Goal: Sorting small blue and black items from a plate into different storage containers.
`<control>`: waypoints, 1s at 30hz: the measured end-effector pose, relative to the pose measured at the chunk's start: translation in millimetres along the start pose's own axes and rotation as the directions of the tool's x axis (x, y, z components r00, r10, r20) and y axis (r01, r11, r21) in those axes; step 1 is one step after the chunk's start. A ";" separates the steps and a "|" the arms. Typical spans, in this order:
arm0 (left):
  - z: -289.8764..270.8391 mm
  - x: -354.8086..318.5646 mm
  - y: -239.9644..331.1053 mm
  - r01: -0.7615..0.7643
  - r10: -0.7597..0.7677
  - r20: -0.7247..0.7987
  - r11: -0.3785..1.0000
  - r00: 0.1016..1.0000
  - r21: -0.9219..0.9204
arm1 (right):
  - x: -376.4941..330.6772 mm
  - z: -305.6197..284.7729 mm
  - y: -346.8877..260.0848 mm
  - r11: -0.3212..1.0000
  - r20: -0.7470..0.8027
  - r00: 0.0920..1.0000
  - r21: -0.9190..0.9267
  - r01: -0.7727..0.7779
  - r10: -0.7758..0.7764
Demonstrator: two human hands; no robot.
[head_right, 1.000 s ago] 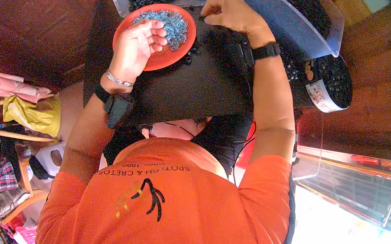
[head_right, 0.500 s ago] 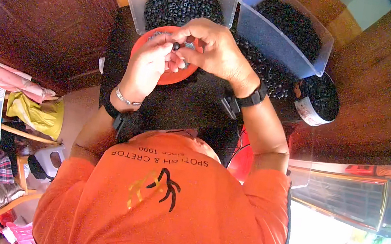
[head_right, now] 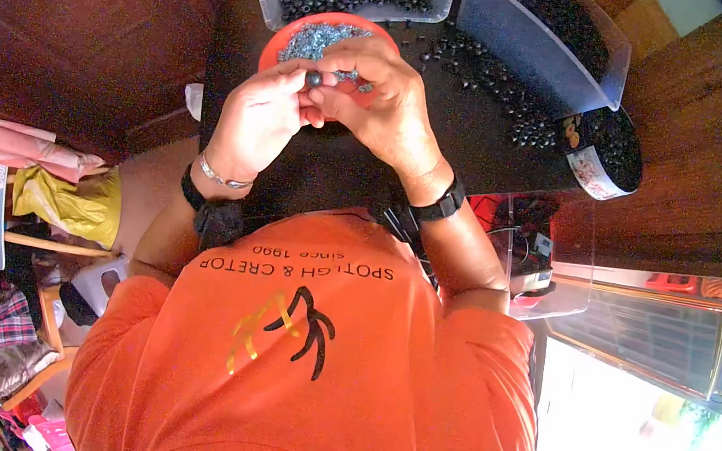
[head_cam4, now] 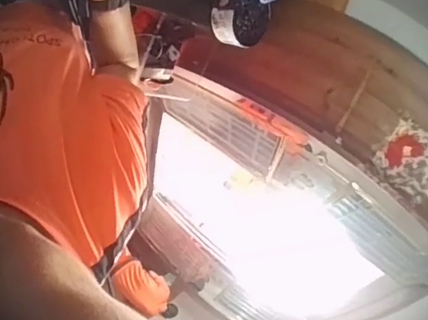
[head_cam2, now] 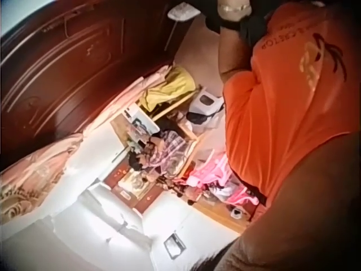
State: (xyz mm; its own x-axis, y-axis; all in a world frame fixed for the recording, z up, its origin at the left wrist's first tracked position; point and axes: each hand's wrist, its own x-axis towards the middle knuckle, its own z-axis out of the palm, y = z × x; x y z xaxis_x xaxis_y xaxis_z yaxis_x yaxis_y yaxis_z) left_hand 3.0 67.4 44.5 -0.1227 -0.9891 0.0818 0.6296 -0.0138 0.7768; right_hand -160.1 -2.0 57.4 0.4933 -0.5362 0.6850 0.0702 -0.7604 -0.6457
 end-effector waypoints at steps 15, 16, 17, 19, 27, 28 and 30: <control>-9.7 -7.1 7.1 0.000 0.000 0.047 1.000 0.999 0.002 | 10.7 7.6 -28.4 0.943 0.047 0.987 -0.293 0.159 -0.152; -10.5 -6.8 7.0 0.004 -0.005 0.057 1.000 0.998 0.027 | 10.7 7.5 -30.1 0.927 0.063 0.986 -0.337 0.167 -0.155; -10.6 -6.6 6.3 0.006 -0.007 0.057 1.000 0.998 0.029 | 10.2 7.7 -30.9 0.908 0.079 0.984 -0.379 0.176 -0.158; -9.6 -4.9 5.5 0.016 -0.016 0.033 1.000 0.999 0.009 | 6.6 8.9 -26.8 0.929 0.042 0.990 -0.343 0.141 -0.135; -13.3 -4.4 -6.5 0.055 -0.055 0.005 0.982 0.998 -0.183 | -4.2 10.2 -9.6 0.998 -0.046 0.999 -0.059 0.026 -0.029; -12.9 -4.4 -7.9 0.066 -0.064 0.015 0.980 0.998 -0.189 | -4.9 10.4 -8.9 0.998 -0.049 0.998 -0.052 0.036 -0.039; -11.7 -4.3 -11.4 0.049 -0.047 0.018 0.986 0.999 -0.158 | -6.5 10.6 -7.6 0.998 -0.054 0.997 -0.044 0.047 -0.049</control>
State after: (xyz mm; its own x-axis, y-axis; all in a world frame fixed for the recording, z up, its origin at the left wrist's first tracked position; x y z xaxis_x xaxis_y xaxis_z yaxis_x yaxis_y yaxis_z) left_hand 5.3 70.0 28.0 -0.1658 -0.9845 0.0562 0.7360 -0.0856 0.6716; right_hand -154.6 11.1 54.2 0.4422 -0.5172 0.7328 0.0548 -0.7999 -0.5976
